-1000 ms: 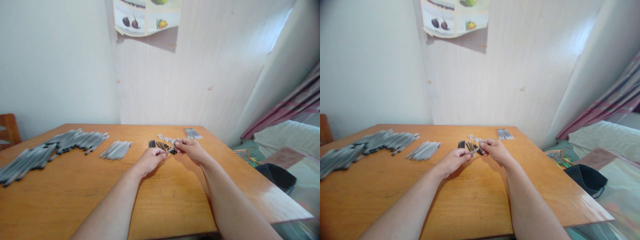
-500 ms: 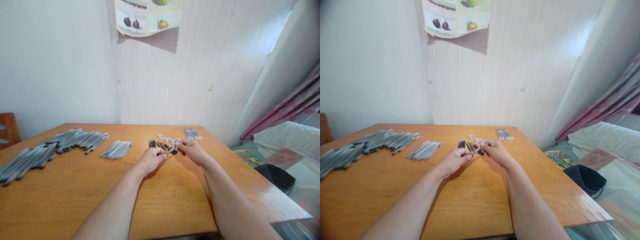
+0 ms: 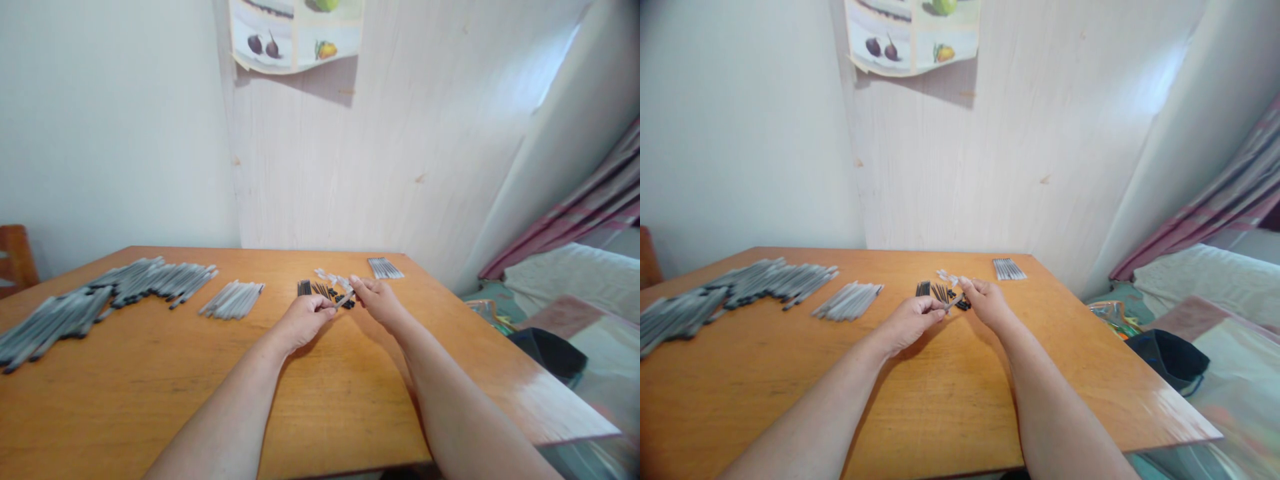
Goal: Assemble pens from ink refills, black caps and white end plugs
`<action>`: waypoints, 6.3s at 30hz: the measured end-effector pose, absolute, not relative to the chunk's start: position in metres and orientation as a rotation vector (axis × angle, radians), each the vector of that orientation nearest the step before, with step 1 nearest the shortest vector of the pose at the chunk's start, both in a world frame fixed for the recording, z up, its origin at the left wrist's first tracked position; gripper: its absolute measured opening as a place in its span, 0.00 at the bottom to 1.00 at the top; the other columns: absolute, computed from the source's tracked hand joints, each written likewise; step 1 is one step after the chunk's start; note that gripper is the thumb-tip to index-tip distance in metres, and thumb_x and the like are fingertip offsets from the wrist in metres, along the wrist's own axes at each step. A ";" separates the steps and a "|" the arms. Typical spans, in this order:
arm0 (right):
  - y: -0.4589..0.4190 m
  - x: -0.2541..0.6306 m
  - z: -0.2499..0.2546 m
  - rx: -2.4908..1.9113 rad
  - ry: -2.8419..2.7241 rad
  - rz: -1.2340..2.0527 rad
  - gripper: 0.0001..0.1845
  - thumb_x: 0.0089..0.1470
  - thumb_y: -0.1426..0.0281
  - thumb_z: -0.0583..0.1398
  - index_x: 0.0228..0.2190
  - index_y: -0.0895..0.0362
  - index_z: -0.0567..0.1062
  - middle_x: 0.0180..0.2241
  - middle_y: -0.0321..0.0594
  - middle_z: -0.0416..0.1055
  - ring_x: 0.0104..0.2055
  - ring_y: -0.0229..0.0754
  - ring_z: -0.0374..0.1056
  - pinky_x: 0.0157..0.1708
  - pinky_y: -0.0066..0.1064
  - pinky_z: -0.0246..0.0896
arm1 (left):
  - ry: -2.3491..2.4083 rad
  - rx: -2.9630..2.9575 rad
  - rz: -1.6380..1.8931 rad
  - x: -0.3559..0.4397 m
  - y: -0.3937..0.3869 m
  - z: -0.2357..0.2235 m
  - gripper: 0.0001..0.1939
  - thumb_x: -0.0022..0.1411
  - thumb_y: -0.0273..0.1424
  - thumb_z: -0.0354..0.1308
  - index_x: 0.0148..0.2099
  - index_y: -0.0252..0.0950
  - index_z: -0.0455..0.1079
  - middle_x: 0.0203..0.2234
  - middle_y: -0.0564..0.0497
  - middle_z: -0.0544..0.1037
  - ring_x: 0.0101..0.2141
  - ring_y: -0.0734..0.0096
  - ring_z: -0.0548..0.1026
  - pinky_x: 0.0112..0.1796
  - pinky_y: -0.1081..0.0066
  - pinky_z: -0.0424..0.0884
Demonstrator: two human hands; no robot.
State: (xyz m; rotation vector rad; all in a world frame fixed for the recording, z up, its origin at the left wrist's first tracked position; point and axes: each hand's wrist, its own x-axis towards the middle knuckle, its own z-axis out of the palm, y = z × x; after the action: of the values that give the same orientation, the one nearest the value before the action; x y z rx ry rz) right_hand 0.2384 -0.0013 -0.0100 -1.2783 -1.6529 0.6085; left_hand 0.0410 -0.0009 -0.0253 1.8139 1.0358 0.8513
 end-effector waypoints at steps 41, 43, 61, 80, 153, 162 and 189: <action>-0.003 0.237 -0.013 -1.190 -1.566 0.740 0.23 0.54 0.50 0.58 0.22 0.55 0.68 0.19 0.34 0.65 0.22 0.36 0.58 0.25 0.30 0.52 | 1.054 1.748 0.907 0.040 -0.003 -0.022 0.14 0.55 0.39 0.58 0.35 0.32 0.74 0.29 0.51 0.75 0.30 0.70 0.67 0.34 0.70 0.61; -0.002 0.238 -0.015 -1.236 -1.595 0.634 0.25 0.54 0.49 0.57 0.20 0.55 0.67 0.18 0.33 0.62 0.22 0.36 0.56 0.25 0.30 0.51 | 1.050 1.755 0.907 0.040 0.000 -0.026 0.14 0.55 0.39 0.59 0.36 0.32 0.74 0.30 0.51 0.75 0.31 0.70 0.68 0.33 0.71 0.61; -0.003 0.239 -0.012 -1.104 -1.472 0.879 0.20 0.53 0.52 0.60 0.27 0.57 0.72 0.22 0.35 0.70 0.23 0.35 0.61 0.25 0.28 0.56 | 1.036 1.710 0.900 0.041 -0.005 -0.018 0.14 0.56 0.40 0.57 0.31 0.33 0.72 0.25 0.52 0.73 0.27 0.73 0.66 0.32 0.72 0.59; 0.005 0.236 -0.023 -1.114 -1.351 0.963 0.23 0.49 0.50 0.63 0.24 0.57 0.70 0.20 0.33 0.68 0.20 0.32 0.58 0.21 0.26 0.51 | 1.041 1.701 0.930 0.040 0.000 -0.023 0.14 0.55 0.40 0.60 0.32 0.32 0.74 0.26 0.51 0.74 0.28 0.73 0.66 0.31 0.72 0.59; 0.026 0.267 -0.043 -2.087 -1.976 -0.074 0.20 0.60 0.63 0.50 0.40 0.51 0.81 0.46 0.46 0.76 0.53 0.54 0.64 0.49 0.41 0.58 | 1.080 1.359 1.181 0.029 0.015 -0.028 0.16 0.52 0.42 0.62 0.32 0.33 0.72 0.25 0.49 0.77 0.25 0.73 0.71 0.28 0.73 0.62; 0.027 0.275 -0.042 -2.206 -1.673 0.023 0.14 0.51 0.66 0.56 0.36 0.53 0.81 0.39 0.48 0.77 0.44 0.54 0.70 0.38 0.37 0.60 | 1.110 1.384 1.187 0.029 0.014 -0.026 0.14 0.53 0.40 0.61 0.32 0.32 0.72 0.24 0.49 0.77 0.24 0.74 0.70 0.28 0.73 0.62; -0.008 0.195 -0.040 -1.331 -1.686 0.703 0.11 0.50 0.63 0.59 0.24 0.59 0.73 0.22 0.33 0.64 0.26 0.35 0.57 0.27 0.28 0.51 | 1.059 1.058 1.548 0.020 0.019 -0.012 0.13 0.52 0.36 0.64 0.35 0.33 0.68 0.27 0.48 0.79 0.26 0.75 0.73 0.25 0.77 0.63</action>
State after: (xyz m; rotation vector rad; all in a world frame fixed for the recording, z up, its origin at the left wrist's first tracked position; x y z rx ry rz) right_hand 0.1949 -0.0085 -0.0400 -1.3308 -1.6857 0.7030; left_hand 0.0198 0.0188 -0.0125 1.0578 1.0592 1.5477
